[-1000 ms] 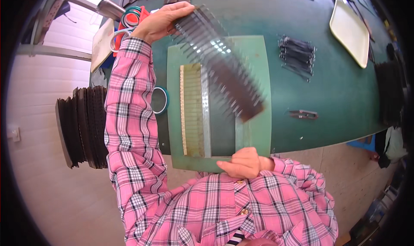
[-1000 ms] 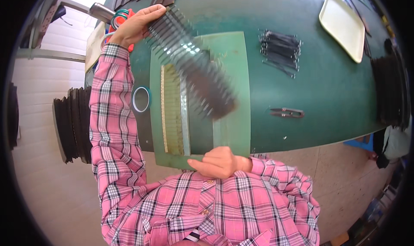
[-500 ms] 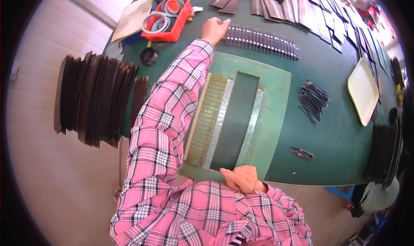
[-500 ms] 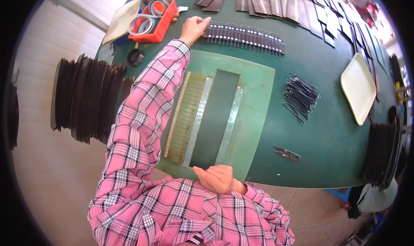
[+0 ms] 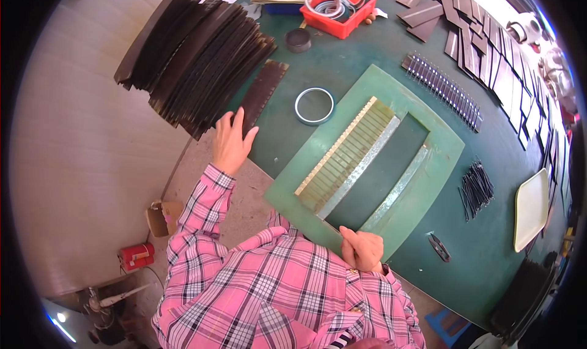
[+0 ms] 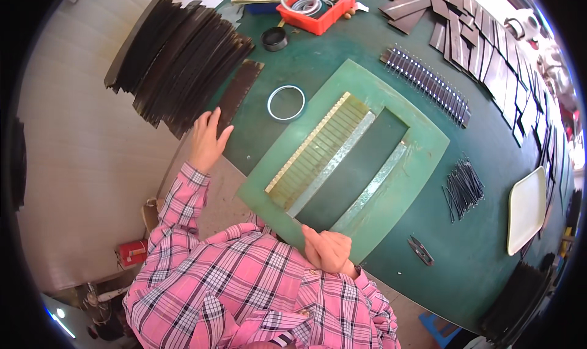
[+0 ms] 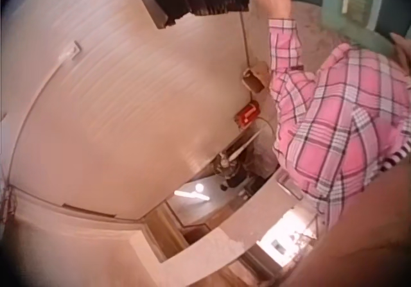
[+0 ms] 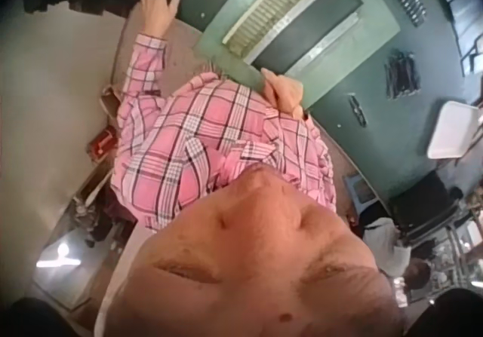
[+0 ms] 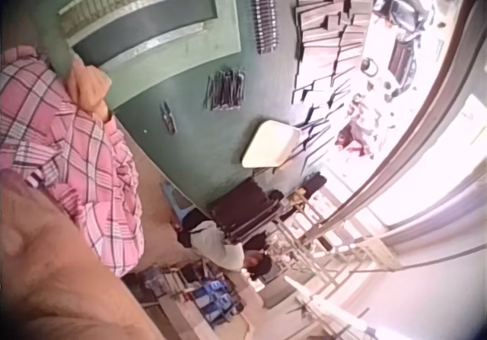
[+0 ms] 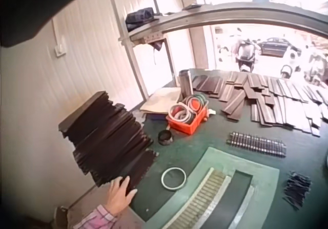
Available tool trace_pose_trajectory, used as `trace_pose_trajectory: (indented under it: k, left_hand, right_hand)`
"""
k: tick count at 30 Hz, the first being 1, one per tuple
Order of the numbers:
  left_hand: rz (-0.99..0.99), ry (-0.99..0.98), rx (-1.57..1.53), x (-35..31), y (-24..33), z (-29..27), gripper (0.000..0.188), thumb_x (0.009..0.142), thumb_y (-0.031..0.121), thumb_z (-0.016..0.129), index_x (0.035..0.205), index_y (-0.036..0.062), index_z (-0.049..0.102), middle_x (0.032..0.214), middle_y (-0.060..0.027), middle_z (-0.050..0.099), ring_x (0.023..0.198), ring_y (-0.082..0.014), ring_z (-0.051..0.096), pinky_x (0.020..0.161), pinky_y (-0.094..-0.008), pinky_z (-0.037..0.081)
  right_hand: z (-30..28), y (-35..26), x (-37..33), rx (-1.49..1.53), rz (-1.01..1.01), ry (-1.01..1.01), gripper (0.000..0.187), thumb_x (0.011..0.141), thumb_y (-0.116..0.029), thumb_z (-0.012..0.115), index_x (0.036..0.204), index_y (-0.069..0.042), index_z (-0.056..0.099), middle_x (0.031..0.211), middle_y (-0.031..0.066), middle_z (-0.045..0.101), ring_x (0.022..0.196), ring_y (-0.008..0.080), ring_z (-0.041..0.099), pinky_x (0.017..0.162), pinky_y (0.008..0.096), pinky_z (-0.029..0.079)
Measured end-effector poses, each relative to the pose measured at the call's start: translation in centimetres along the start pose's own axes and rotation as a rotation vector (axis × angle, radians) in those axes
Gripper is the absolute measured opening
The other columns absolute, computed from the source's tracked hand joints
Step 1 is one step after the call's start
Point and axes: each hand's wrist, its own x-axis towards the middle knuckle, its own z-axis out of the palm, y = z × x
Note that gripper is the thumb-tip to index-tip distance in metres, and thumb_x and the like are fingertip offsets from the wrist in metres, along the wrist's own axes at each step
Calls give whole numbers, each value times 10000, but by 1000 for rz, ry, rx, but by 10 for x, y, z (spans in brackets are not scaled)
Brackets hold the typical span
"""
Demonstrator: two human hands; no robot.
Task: Placing small electronic components into a slotted template for assembly.
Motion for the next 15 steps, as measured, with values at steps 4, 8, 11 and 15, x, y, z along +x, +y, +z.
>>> trace_pose_trajectory:
  k: [4,8,11,15]
  left_hand:
    - [-44,-50,13,-22,-12,2,547,840,291,658,1298,46,485,1127,-199,527,1021,-358,503,857,-440,431]
    - [-31,-125,-70,-7,-13,-6,571,802,278,684,1282,36,490,1065,-190,551,969,-364,510,834,-441,436]
    - [-41,-174,-151,-1,-10,-13,556,766,209,700,1265,48,514,981,-159,587,904,-321,564,799,-403,464]
    - [-265,-513,-747,2,-31,-38,570,849,321,646,1334,73,477,931,-61,592,788,-126,581,651,-273,490]
  right_hand:
    - [0,2,-3,9,9,-26,260,722,115,598,969,49,643,506,29,501,394,141,497,388,260,373]
    - [4,5,-5,26,51,75,301,666,117,633,958,50,658,496,33,424,372,148,418,376,285,318]
    - [1,12,-6,7,85,103,283,683,114,628,957,53,656,505,45,445,378,159,430,383,295,322]
    - [-4,0,5,86,264,95,209,749,81,617,949,35,660,540,74,508,420,176,504,410,283,366]
